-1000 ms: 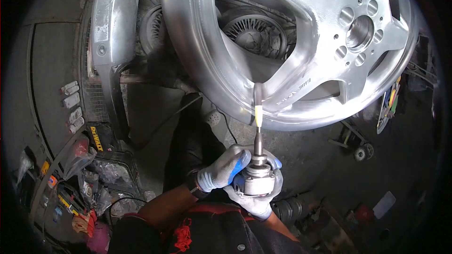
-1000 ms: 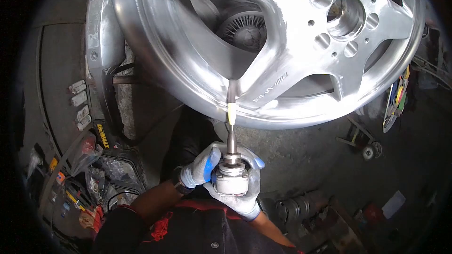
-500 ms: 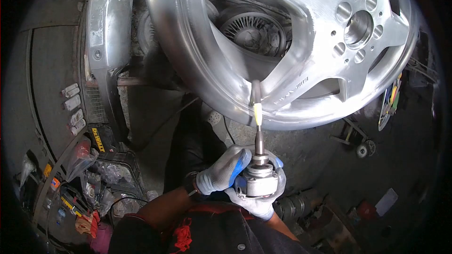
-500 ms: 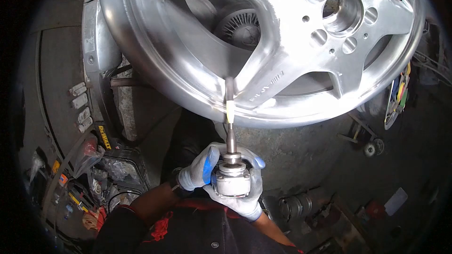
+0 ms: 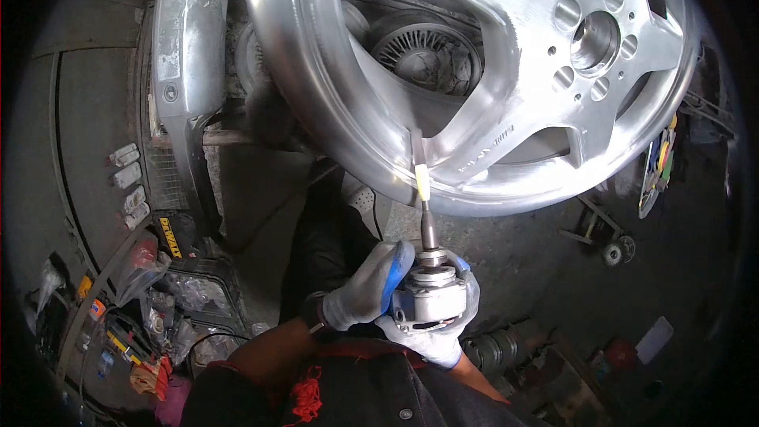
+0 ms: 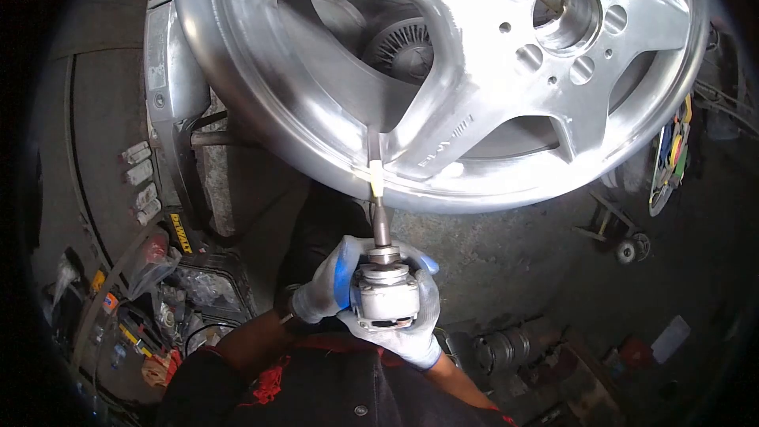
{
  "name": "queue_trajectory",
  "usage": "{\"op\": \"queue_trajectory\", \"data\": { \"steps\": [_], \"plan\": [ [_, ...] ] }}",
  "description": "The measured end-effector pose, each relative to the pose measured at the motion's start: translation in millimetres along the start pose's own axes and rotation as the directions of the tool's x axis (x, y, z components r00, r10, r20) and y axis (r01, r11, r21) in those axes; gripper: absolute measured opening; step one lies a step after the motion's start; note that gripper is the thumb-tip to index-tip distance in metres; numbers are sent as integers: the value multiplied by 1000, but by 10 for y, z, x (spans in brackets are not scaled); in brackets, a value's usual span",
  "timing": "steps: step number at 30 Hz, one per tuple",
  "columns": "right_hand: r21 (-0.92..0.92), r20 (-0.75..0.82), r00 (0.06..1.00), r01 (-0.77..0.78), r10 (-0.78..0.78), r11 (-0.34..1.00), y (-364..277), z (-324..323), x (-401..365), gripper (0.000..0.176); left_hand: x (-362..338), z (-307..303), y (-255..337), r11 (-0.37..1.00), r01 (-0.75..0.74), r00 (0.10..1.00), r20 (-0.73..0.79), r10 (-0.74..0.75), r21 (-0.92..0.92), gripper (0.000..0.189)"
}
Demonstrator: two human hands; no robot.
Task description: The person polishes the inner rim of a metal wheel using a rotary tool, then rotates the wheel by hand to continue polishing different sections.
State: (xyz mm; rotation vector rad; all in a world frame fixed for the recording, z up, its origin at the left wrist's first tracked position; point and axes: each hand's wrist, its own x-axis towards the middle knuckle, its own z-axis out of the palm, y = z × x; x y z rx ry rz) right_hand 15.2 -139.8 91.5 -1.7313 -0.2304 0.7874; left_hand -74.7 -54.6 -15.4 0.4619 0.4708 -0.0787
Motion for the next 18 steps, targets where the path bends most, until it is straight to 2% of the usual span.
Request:
{"op": "queue_trajectory", "data": {
  "steps": [1,2,3,4,5,6,7,9,10,11,12,14,15,18],
  "plan": [
    [0,-2,1000,1,-1,1000,-34,-8,22,90,17,-29,-125,990,101,994,-39,-106,-96,35],
    [-134,13,994,113,-113,984,-67,-21,61,87,23,-61,-226,990,102,994,-38,-106,-96,35],
    [-263,42,975,223,-219,939,-81,-30,77,84,36,-61,-254,995,96,993,-71,-94,19,33],
    [-263,41,975,222,-219,939,-44,-26,55,84,36,-65,-269,987,92,992,-103,-79,134,31],
    [-277,26,958,280,-284,919,21,-18,21,83,31,-78,-268,986,93,992,-103,-79,135,31],
    [-291,11,937,337,-349,896,55,-11,1,82,46,-54,-167,991,125,988,-100,-119,53,30],
    [-289,7,937,338,-351,896,39,-22,13,82,51,-43,-91,987,157,983,-94,-159,-29,30],
    [-377,78,977,214,-199,901,-9,-52,49,85,16,-68,14,989,150,985,-87,-151,-8,30],
    [-373,73,977,213,-200,903,-9,-29,53,85,3,-65,96,990,141,987,-80,-140,9,31],
    [-290,43,985,172,-167,941,-5,-3,55,86,-21,-55,199,996,92,994,-54,-93,-17,39],
    [-204,18,991,132,-131,970,-6,14,62,87,-12,-32,313,995,96,994,-52,-96,-11,39],
    [-256,50,993,117,-108,959,-90,30,134,88,18,22,501,918,111,991,117,-71,-380,54],
    [-312,85,993,102,-79,945,-127,31,164,89,61,155,622,956,10,994,104,21,-293,64],
    [-257,141,988,91,-56,962,-159,2,209,89,57,174,720,951,104,987,149,-62,-291,65]
  ]
}}
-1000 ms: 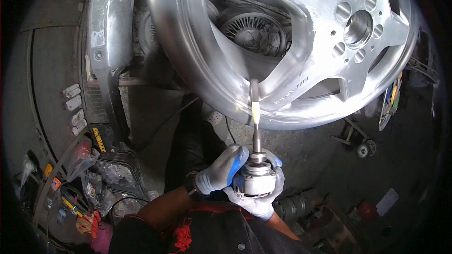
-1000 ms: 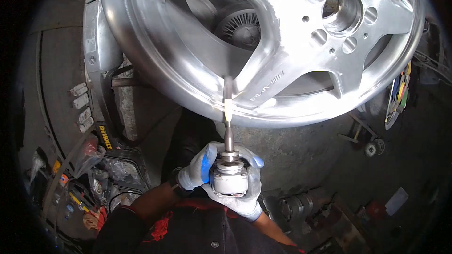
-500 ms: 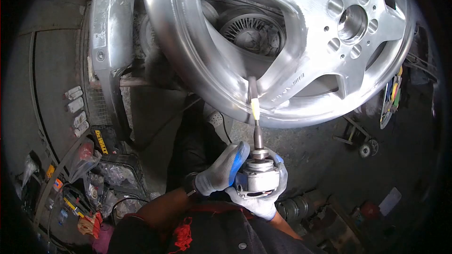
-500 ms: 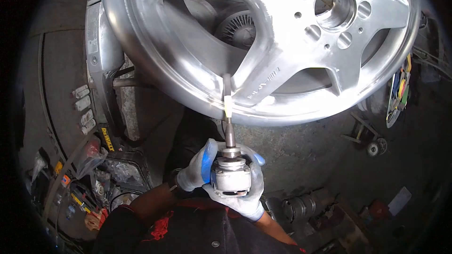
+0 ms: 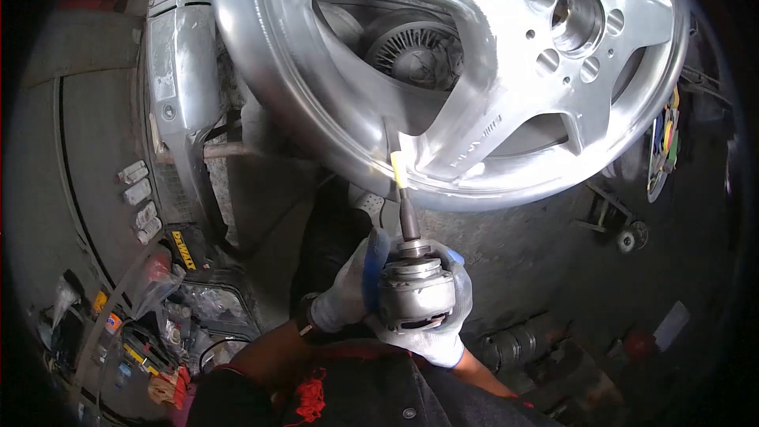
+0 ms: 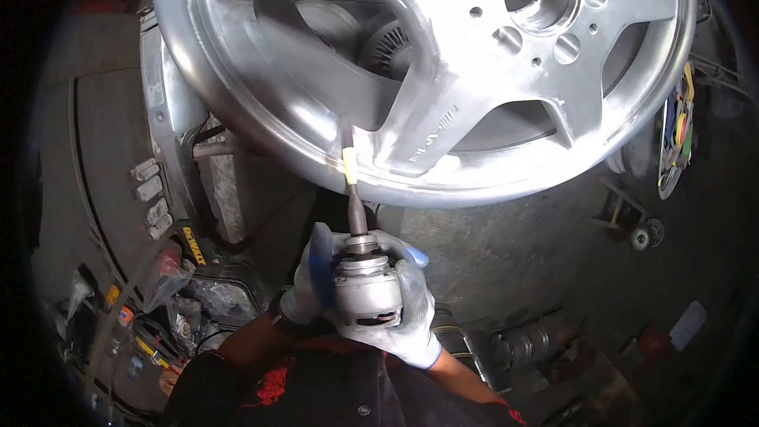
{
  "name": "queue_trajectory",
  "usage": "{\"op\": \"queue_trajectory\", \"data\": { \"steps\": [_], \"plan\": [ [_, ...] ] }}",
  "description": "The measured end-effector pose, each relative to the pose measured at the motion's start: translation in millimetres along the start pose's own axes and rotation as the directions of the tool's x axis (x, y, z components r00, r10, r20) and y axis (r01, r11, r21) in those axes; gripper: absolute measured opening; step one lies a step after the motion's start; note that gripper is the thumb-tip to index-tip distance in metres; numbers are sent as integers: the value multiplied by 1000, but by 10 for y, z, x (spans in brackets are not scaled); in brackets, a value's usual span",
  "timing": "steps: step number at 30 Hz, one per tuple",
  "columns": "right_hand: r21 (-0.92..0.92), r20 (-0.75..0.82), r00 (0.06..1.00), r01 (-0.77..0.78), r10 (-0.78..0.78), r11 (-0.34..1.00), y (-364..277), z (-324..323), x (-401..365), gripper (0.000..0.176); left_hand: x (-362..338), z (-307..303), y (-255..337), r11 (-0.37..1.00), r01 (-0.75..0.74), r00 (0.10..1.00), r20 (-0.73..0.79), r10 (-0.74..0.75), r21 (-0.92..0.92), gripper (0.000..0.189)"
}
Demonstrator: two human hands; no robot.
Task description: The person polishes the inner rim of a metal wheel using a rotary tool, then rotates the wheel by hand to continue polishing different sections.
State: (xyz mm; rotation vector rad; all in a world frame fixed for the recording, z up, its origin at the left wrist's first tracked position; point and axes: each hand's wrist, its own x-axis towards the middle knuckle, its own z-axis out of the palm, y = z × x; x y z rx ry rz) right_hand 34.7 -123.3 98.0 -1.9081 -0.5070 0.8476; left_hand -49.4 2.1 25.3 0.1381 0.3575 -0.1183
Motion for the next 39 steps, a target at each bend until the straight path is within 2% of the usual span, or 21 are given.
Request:
{"op": "queue_trajectory", "data": {
  "steps": [3,6,10,12,14,16,18,21,24,26,28,29,31,32,33,34,35,36,37,38,39],
  "plan": [
    [59,-113,991,-64,71,996,-90,21,-83,90,30,29,-37,997,15,999,47,-12,-70,65],
    [28,-98,993,-68,71,997,-174,-46,-62,90,-12,-51,-229,985,54,998,-36,-61,-166,66],
    [-26,-148,987,-73,68,997,-236,-12,-79,89,1,-62,-168,952,70,997,33,-63,-299,67],
    [35,-98,989,-103,106,994,-234,1,-60,96,-29,66,-45,984,126,986,-94,-138,-129,72],
    [96,-48,989,-138,143,986,-228,22,-38,104,-11,224,136,983,136,988,-58,-144,-125,76],
    [57,-54,998,-31,34,998,-195,39,-16,105,-11,297,220,982,145,989,-17,-149,-122,80],
    [53,-64,997,-37,41,998,-127,48,-82,106,-44,309,271,995,100,986,-137,-99,2,87],
    [73,-44,997,-56,59,996,-13,40,-111,109,-53,330,327,974,153,969,-220,-115,165,86],
    [106,-36,994,-100,105,989,52,36,-123,110,-51,338,262,992,81,983,-175,-62,102,81],
    [114,-60,989,-131,138,985,53,31,-129,110,-40,264,177,990,111,981,-167,-96,84,76],
    [184,-99,991,-73,92,980,43,14,-130,110,-21,105,-14,989,138,980,-155,-127,60,71],
    [35,-93,996,11,-8,999,61,-16,-132,104,-19,-8,-167,988,151,970,-195,-144,20,65],
    [23,-84,996,-7,9,1000,66,-74,-153,99,-8,-20,-288,990,127,970,-202,-137,-61,52],
    [14,-76,997,-26,27,1000,55,-85,-169,95,-32,-55,-370,990,125,970,-203,-136,-64,52],
    [216,-113,981,-133,160,967,-86,-32,-163,86,-38,-69,-419,989,139,949,-291,-120,47,51],
    [217,-111,981,-133,160,967,-97,-33,-162,86,-34,-75,-447,974,162,923,-374,-93,158,49],
    [230,-107,980,-141,169,963,-102,-39,-166,85,-50,-56,-466,980,167,915,-386,-113,110,49],
    [243,-103,979,-149,178,959,-112,-47,-166,83,-41,-65,-422,980,167,915,-386,-113,110,49],
    [243,-102,979,-148,177,959,-143,-60,-109,83,-45,-89,-365,988,143,957,-263,-121,65,52],
    [166,-28,991,-122,128,979,-179,-73,-7,86,-43,-108,-310,992,123,983,-136,-120,19,54],
    [92,50,995,-88,84,992,-200,-72,52,89,-45,-56,-228,992,120,983,-139,-116,22,54]
  ]
}}
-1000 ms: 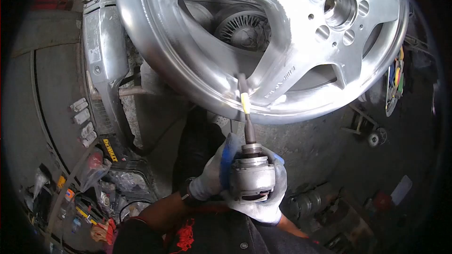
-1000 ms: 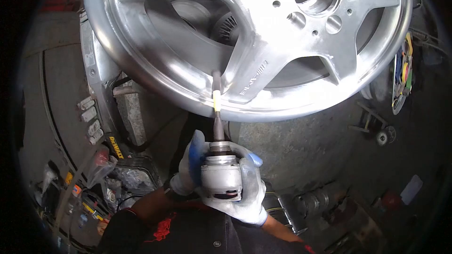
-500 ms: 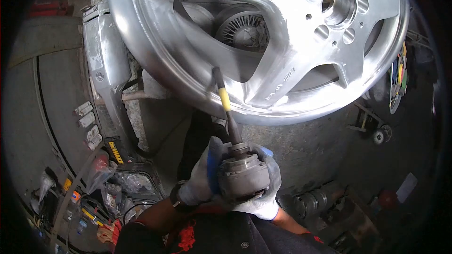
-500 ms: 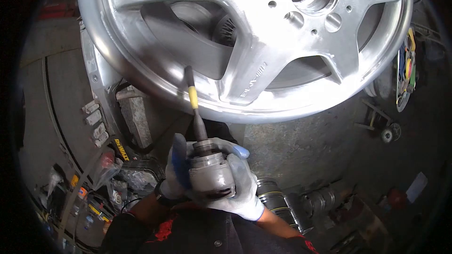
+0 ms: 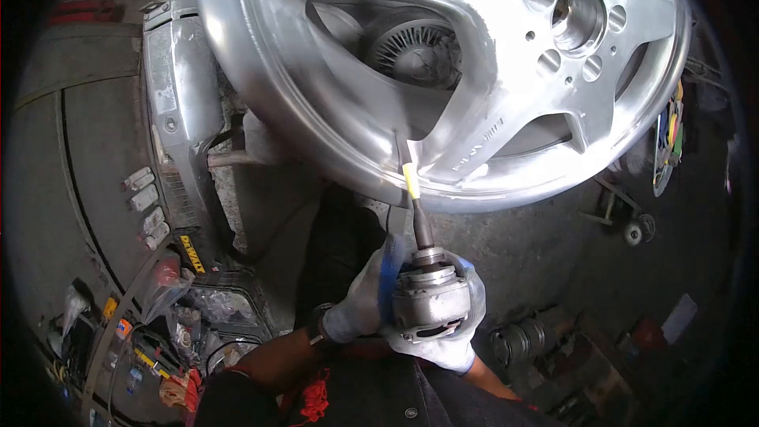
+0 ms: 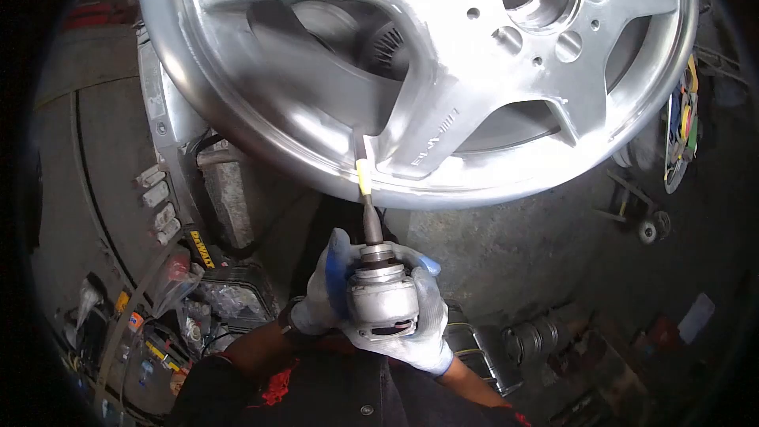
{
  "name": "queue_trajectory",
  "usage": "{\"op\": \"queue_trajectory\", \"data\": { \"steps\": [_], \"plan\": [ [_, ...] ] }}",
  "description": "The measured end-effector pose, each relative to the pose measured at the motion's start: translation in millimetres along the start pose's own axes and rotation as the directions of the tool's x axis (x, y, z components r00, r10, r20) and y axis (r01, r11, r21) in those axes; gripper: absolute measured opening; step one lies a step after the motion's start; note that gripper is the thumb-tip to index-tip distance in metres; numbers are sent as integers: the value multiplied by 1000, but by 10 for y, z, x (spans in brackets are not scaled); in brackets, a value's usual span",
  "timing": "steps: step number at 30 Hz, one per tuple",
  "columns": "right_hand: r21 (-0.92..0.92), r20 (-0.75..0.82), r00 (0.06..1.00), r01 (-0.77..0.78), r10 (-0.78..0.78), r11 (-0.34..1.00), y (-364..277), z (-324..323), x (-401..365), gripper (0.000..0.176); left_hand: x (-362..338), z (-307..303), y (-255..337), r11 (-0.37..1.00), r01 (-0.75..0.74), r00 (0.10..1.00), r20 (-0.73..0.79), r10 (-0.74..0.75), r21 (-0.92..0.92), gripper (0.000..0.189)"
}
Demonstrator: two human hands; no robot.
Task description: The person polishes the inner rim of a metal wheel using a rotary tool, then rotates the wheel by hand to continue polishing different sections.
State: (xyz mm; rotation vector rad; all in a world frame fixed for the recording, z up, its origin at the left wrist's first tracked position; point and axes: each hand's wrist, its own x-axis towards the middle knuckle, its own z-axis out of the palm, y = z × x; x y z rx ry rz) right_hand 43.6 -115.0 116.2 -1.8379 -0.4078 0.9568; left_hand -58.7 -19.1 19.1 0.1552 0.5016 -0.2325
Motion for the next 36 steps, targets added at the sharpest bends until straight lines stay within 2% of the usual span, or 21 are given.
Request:
{"op": "queue_trajectory", "data": {
  "steps": [3,7,9,13,15,16,17,18,19,21,22,23,24,25,27,29,30,31,32,34,36],
  "plan": [
    [16,-21,999,-50,51,999,36,41,-14,91,-44,169,238,1000,16,999,-33,-16,-19,63],
    [64,-55,998,-30,34,998,62,74,-7,95,-54,230,376,1000,4,1000,-11,-4,-19,74],
    [55,-66,997,43,-39,998,122,100,-14,109,-85,298,483,1000,-19,999,-48,18,-4,76],
    [27,-48,996,78,-77,997,115,117,80,108,-134,380,696,998,-39,999,-36,41,52,81],
    [23,-57,976,212,-210,977,190,109,57,110,-129,377,666,996,-43,999,-28,45,73,82],
    [22,-56,976,213,-211,977,174,111,30,110,-134,339,586,998,2,1000,-27,-3,-57,79],
    [94,-102,985,146,-136,985,150,121,-6,110,-130,311,529,982,46,999,-20,-50,-185,76],
    [169,-141,988,80,-56,982,123,127,-29,111,-100,323,494,981,45,999,-20,-50,-187,76],
    [167,-139,989,78,-55,983,90,118,-42,111,-64,352,447,978,40,999,16,-37,-205,73],
    [97,-176,983,72,-54,993,35,65,-59,96,-24,356,361,973,35,998,52,-24,-228,69],
    [113,-193,980,-28,49,993,50,68,-140,93,-23,328,307,981,32,999,13,-30,-190,65],
    [112,-192,980,-28,49,993,29,49,-129,93,-26,322,267,988,30,999,-28,-35,-152,62],
    [96,-148,986,-64,78,993,-4,29,-108,93,-10,354,245,998,58,979,-198,-50,33,91],
    [78,-104,989,-99,107,992,-34,25,-80,92,-29,361,286,998,54,979,-199,-47,33,91],
    [38,-59,997,-43,45,998,-73,64,24,94,-76,379,416,993,48,982,-179,-66,-107,92],
    [1,-11,1000,16,-16,1000,-113,122,120,95,-93,377,534,991,32,988,-146,-50,-126,92],
    [98,-24,1000,-2,4,995,-136,154,151,96,-99,385,582,988,25,993,-112,-42,-150,92],
    [193,-35,999,-18,25,981,-154,177,170,97,-102,414,637,989,21,993,-112,-38,-150,92],
    [54,-70,997,43,-39,998,-144,194,166,100,-100,453,694,995,3,993,-117,-15,-100,92],
    [62,-84,992,99,-93,993,-123,184,171,100,-92,441,674,999,-18,993,-122,12,-51,92],
    [68,-104,984,150,-142,986,-95,204,106,99,-66,368,505,863,29,999,-8,-38,-505,90]
  ]
}}
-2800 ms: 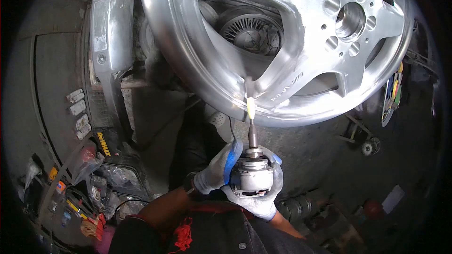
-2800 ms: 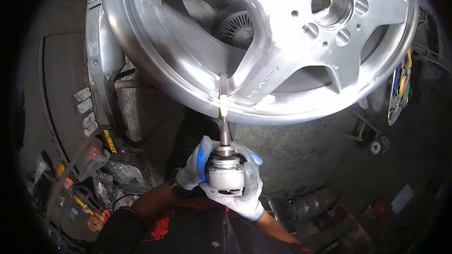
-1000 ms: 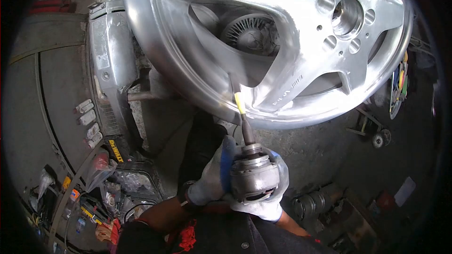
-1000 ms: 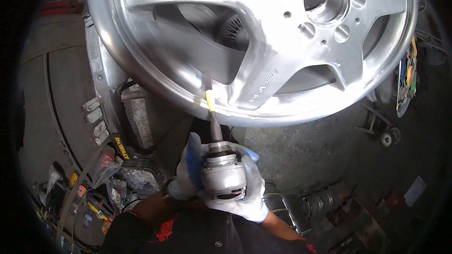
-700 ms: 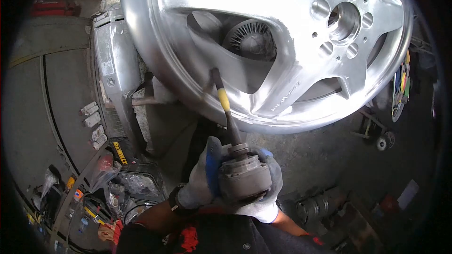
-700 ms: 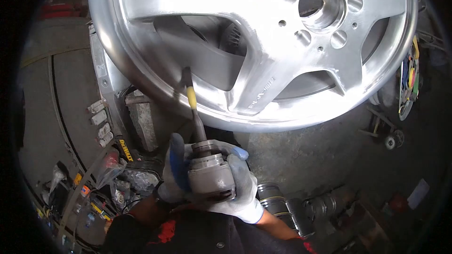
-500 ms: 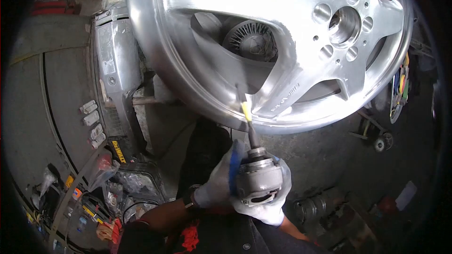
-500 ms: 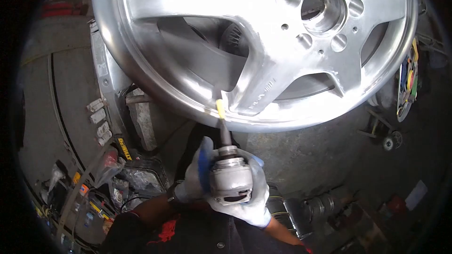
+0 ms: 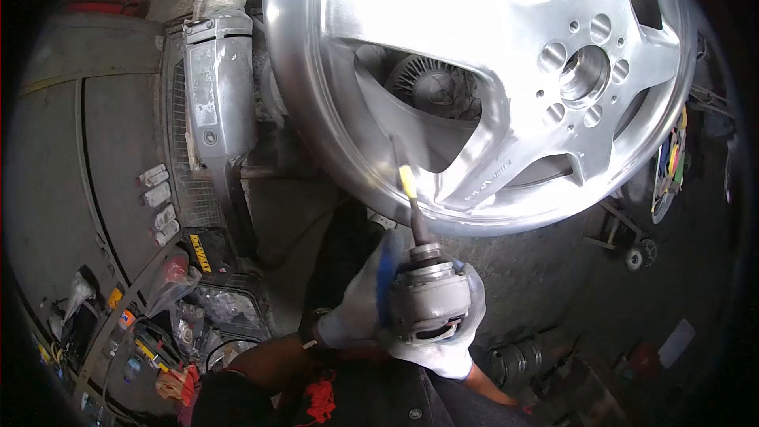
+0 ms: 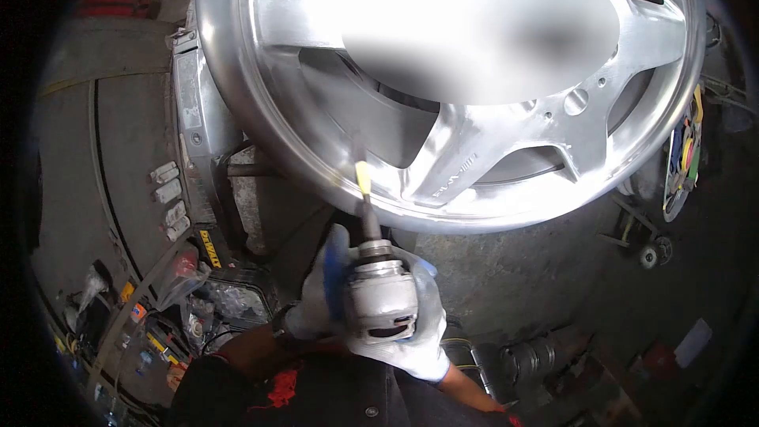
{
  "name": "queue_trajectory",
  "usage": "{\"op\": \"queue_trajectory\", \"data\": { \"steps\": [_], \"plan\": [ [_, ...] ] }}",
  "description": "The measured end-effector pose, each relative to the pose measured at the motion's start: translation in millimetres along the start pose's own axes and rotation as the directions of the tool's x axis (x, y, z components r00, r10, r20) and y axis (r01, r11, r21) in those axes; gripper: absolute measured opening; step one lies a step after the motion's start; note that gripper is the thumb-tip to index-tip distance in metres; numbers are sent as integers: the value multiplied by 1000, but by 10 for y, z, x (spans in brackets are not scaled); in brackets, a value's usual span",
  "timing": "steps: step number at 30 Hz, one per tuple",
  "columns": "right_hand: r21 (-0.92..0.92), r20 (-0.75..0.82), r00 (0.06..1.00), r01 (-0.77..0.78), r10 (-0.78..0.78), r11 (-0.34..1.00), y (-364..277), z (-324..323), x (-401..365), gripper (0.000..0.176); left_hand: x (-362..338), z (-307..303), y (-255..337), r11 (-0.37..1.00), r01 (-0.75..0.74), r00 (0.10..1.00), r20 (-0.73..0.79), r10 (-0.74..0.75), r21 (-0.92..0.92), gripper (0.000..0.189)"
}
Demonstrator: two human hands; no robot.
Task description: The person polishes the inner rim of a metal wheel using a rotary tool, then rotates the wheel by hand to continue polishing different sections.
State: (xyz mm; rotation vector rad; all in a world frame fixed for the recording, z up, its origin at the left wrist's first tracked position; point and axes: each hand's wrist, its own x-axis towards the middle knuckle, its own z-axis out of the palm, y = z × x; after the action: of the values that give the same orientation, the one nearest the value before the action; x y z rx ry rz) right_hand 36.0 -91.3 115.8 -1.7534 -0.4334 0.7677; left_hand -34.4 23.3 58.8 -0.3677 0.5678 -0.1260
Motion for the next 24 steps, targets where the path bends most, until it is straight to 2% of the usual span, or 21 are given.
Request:
{"op": "queue_trajectory", "data": {
  "steps": [1,2,3,4,5,7,8,9,10,11,12,13,14,15,16,17,20,22,24],
  "plan": [
    [76,-87,995,-37,43,996,7,31,-98,98,7,-8,-37,1000,3,1000,1,-3,-2,90],
    [155,-170,981,-67,93,986,18,50,-167,98,21,7,-73,963,-3,993,-116,36,271,88],
    [153,-171,981,-69,95,986,41,41,-198,98,37,23,-120,853,24,971,-215,104,522,87],
    [40,-176,984,-17,24,999,66,23,-222,97,99,-116,-206,895,-43,971,-191,141,443,85],
    [-72,-172,984,35,-47,997,79,11,-231,96,76,-166,-216,896,-42,971,-192,140,443,85],
    [-34,-201,979,17,-23,999,-14,44,-130,95,-10,26,-107,866,-22,982,-151,112,500,84],
    [-18,-117,993,-30,28,999,-69,6,-63,93,-42,184,-4,891,61,983,-182,24,449,86],
    [-5,-29,997,-76,76,997,-93,-9,-29,92,-71,252,32,890,60,982,-184,28,453,86],
    [12,-109,993,-45,46,999,-54,67,-66,93,-94,301,58,988,25,999,-29,-21,154,89],
    [17,-112,993,-45,47,999,-71,64,-10,93,-114,319,79,986,42,991,134,-20,-162,92],
    [0,-20,998,-54,54,999,-104,43,89,97,-140,327,98,999,-38,999,31,39,-39,99],
    [-19,69,996,-61,62,998,-119,27,140,101,-175,355,164,999,-31,999,29,32,-34,99],
    [-120,48,997,-48,54,992,-46,33,60,108,-203,415,252,970,-33,998,-52,47,242,101],
    [-120,38,998,-52,57,991,-16,50,68,108,-212,506,305,869,-23,989,-116,93,495,104],
    [-91,-2,1000,-27,27,996,9,72,103,104,-205,607,310,837,-5,982,-155,107,548,106],
    [-62,-41,999,2,-4,998,30,78,119,101,-201,589,306,836,-1,982,-155,103,549,106],
    [-38,9,997,-75,75,996,102,-18,22,107,-187,445,270,762,-5,980,-147,131,647,108],
    [-14,38,991,-129,130,991,124,-86,-74,111,-121,268,136,928,5,1000,-22,3,374,80],
    [1,49,972,-229,228,974,137,-150,-171,125,-43,33,25,916,10,999,-46,9,400,78]
  ]
}}
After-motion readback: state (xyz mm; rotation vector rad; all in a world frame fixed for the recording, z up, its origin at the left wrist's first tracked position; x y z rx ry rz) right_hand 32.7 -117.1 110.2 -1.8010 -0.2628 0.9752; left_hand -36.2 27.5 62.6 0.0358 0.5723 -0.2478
